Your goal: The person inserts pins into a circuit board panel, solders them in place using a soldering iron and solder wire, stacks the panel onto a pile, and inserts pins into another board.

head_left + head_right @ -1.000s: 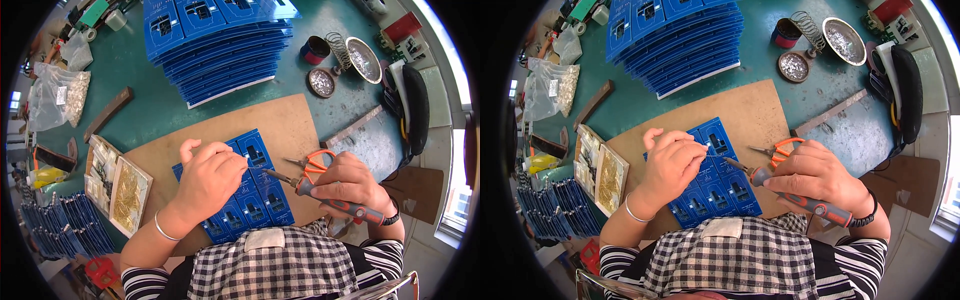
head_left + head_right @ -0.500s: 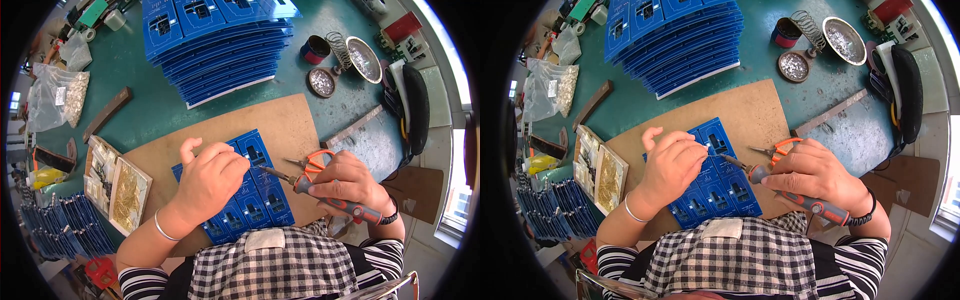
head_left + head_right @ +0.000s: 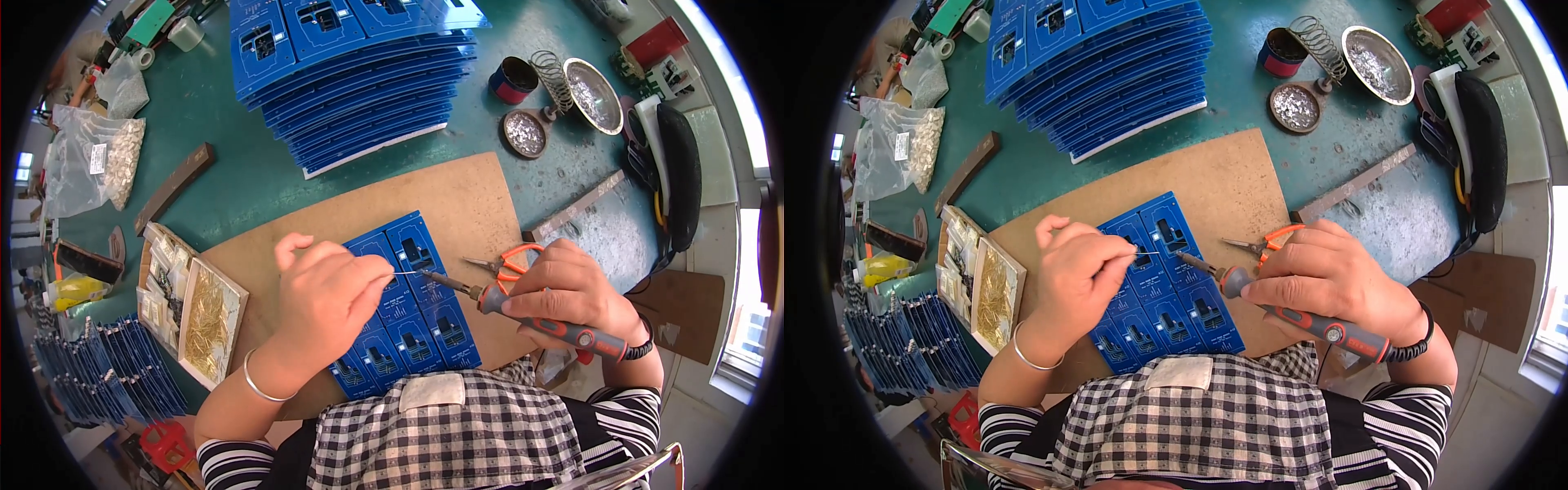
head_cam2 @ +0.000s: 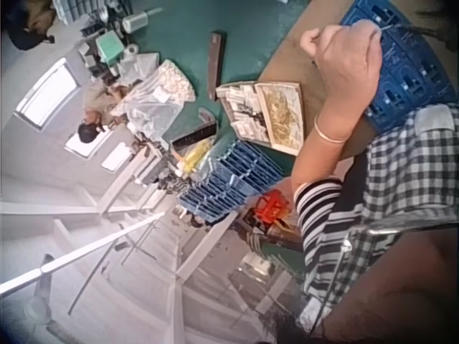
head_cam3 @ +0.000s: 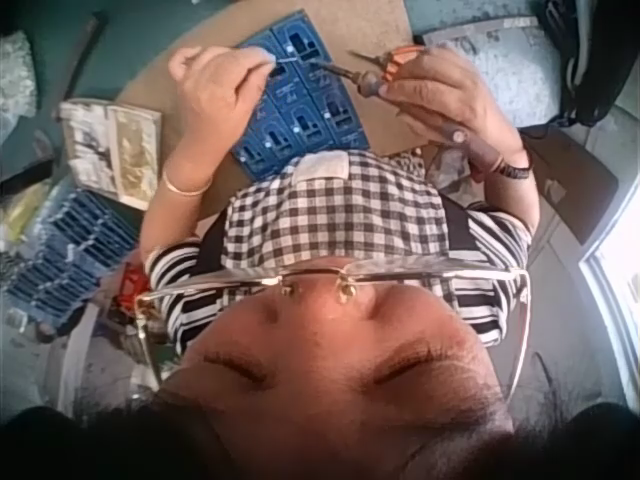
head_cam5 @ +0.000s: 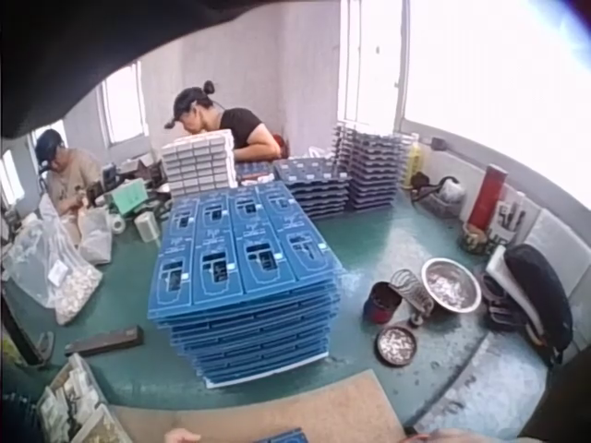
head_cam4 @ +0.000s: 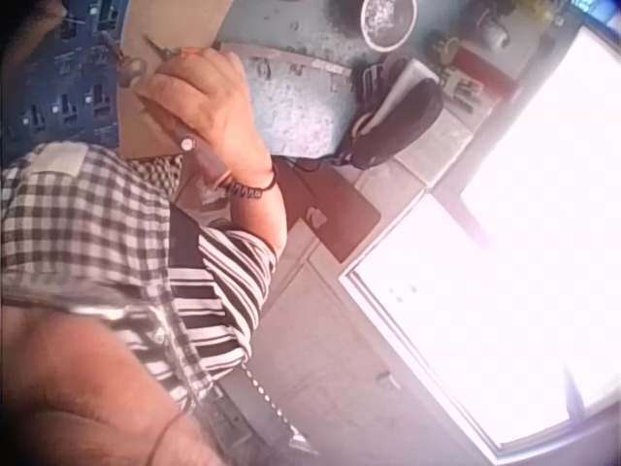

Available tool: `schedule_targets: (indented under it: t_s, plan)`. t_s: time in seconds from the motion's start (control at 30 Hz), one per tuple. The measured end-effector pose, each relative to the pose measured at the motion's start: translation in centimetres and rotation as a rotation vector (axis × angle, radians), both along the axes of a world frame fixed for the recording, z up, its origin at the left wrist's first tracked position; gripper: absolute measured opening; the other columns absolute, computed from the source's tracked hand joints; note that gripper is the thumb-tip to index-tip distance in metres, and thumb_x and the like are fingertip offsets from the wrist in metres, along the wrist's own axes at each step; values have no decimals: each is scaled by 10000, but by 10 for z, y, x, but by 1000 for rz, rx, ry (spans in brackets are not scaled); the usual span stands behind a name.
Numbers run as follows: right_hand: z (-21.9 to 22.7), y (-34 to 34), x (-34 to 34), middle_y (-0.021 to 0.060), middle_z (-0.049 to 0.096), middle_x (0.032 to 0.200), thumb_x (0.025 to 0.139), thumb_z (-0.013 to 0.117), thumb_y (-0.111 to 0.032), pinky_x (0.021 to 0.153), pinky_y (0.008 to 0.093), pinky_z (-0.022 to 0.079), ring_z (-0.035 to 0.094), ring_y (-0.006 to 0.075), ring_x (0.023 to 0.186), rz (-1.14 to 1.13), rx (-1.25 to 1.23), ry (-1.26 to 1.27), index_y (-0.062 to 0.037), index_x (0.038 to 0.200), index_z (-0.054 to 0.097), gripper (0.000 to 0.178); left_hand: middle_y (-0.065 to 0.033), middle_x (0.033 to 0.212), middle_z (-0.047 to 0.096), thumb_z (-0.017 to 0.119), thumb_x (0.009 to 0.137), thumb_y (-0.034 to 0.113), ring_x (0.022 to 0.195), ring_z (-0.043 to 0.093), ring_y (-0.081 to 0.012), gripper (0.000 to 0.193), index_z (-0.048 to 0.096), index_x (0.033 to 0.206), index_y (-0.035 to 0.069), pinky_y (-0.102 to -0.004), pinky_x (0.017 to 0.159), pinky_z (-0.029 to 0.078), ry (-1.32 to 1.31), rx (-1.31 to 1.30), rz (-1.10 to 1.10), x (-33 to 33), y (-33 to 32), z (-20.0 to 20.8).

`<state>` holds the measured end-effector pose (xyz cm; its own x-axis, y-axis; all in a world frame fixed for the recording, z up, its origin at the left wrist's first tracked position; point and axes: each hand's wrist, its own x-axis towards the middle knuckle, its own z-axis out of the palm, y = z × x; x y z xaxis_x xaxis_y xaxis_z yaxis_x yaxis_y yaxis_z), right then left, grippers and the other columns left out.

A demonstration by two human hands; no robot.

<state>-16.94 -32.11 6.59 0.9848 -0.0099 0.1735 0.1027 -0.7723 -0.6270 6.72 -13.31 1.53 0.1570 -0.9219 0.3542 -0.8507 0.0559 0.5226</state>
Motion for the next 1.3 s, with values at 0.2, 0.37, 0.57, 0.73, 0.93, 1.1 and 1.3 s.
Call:
schedule_targets:
  t_s: [0.2, 0.37, 0.57, 0.73, 0.93, 1.1, 1.3]
  plan:
    - [16, 4, 1, 31, 646, 894, 692, 793, -137, 698, 365, 448, 613, 221, 783, 9, 178, 34, -88, 1021, 709, 343, 32, 733, 637, 738, 753, 94, 713, 568, -165, 140, 652, 847, 153, -381, 790, 326, 82, 137, 144, 9, 21, 15]
    - [9, 17, 4, 30, 648, 881, 687, 798, -125, 692, 360, 449, 606, 211, 757, -6, 168, -11, -95, 1025, 714, 350, 26, 893, 664, 749, 710, 81, 860, 584, -188, 171, 647, 834, 141, -392, 824, 327, -77, 4, 62, 8, 24, 8]
    - [1, 29, 16, 14, 642, 928, 699, 783, -121, 734, 347, 441, 605, 190, 778, 12, 99, 29, -115, 1062, 705, 371, 52, 978, 695, 739, 732, 118, 997, 598, -185, 127, 664, 831, 147, -450, 889, 313, -115, 50, 26, 4, 31, -3]
    - [2, 30, 21, 9, 636, 940, 708, 778, -109, 739, 341, 434, 611, 180, 800, 28, 38, 34, -123, 1076, 699, 377, 40, 941, 700, 735, 751, 125, 974, 613, -179, 120, 669, 847, 151, -472, 902, 292, -85, 59, 24, 4, 31, -10]
    - [3, 31, 23, 5, 635, 938, 705, 783, -104, 740, 341, 433, 613, 183, 794, 15, 26, 48, -125, 1076, 696, 382, 42, 910, 688, 740, 742, 129, 953, 614, -177, 138, 674, 860, 155, -479, 912, 277, -108, 56, 10, 5, 28, -11]
    - [3, 33, 24, 4, 635, 924, 698, 789, -101, 731, 342, 435, 613, 186, 787, -1, 26, 36, -127, 1073, 694, 388, 45, 885, 666, 748, 714, 125, 941, 605, -173, 173, 677, 868, 158, -478, 910, 278, -145, 63, 3, 3, 26, -9]
    - [8, 37, 28, -1, 633, 896, 681, 795, -104, 711, 339, 436, 608, 184, 772, -20, -7, 41, -123, 1047, 689, 381, 41, 826, 642, 750, 703, 103, 873, 604, -170, 173, 681, 852, 158, -446, 882, 305, -174, 5, 36, 5, 26, -6]
